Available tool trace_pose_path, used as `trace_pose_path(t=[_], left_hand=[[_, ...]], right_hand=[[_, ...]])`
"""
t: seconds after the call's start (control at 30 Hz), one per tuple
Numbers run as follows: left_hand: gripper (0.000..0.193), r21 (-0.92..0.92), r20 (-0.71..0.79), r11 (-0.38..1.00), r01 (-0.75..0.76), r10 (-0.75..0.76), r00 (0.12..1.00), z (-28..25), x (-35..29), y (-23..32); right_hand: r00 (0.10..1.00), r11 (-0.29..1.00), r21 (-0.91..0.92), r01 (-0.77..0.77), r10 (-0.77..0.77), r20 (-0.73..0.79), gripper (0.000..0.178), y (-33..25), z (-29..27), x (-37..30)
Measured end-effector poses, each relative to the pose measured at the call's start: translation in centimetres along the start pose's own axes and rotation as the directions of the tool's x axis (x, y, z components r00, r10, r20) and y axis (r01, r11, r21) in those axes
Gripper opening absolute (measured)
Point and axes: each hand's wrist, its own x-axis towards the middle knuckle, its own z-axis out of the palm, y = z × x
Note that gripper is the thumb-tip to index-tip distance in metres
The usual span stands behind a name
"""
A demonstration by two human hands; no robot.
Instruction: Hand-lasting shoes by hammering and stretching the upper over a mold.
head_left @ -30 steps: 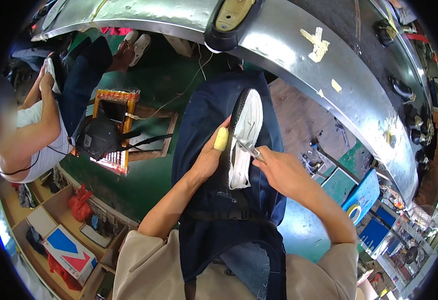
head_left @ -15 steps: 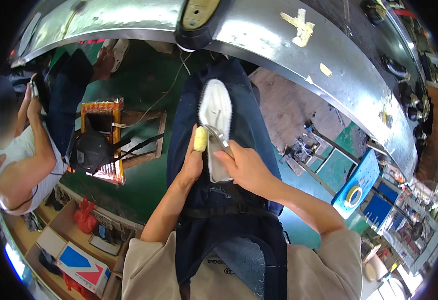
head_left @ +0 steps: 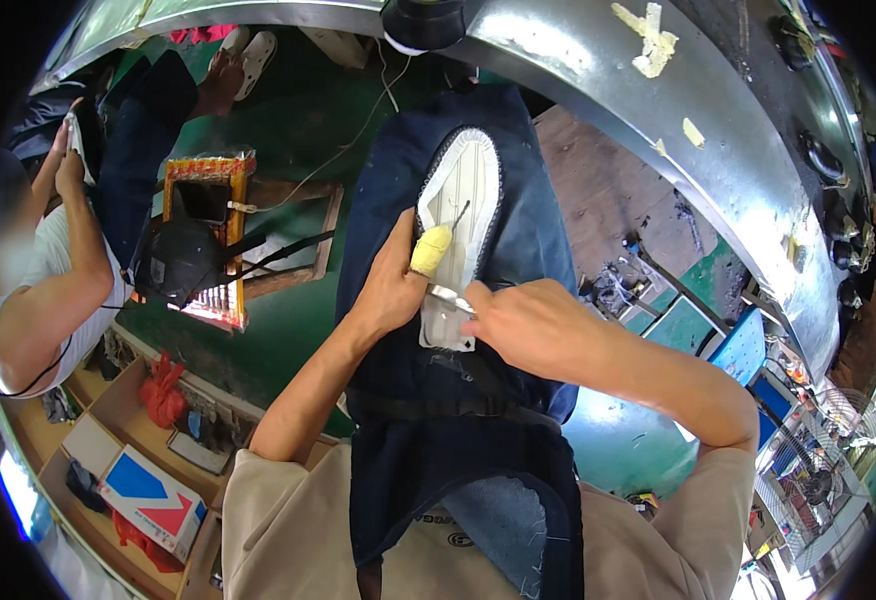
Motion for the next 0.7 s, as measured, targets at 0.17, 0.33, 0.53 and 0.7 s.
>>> trace_pose_path(t=[0.17, 0.33, 0.53, 0.7], left_hand=[[0.058, -0.044, -0.031, 0.992, -0.122, 0.121, 0.992, 0.9, 0.2, -1.7], [0.070, -0.159, -0.018, 0.966, -0.206, 0.206, 0.978, 1.1, -1.6, -1.8], [0.092, -0.253, 0.073, 0.959, -0.130, 0.153, 0.985, 1.2, -3.0, -0.4], [0.128, -0.259, 0.192, 0.959, -0.117, 0.170, 0.967, 1.3, -2.8, -0.7]], right_hand=[[0.996, 0.994, 0.094, -0.057, 0.063, -0.067, 0.042, 2.8, 1.7, -1.3], [0.996, 0.993, 0.119, -0.023, 0.012, 0.087, 0.040, 2.5, 0.7, -2.1], [0.989, 0.998, -0.003, -0.057, 0.056, 0.140, 0.037, 1.9, 1.2, -2.8], [0.987, 0.988, 0.042, -0.149, 0.151, -0.058, 0.034, 1.6, -1.0, -5.9]])
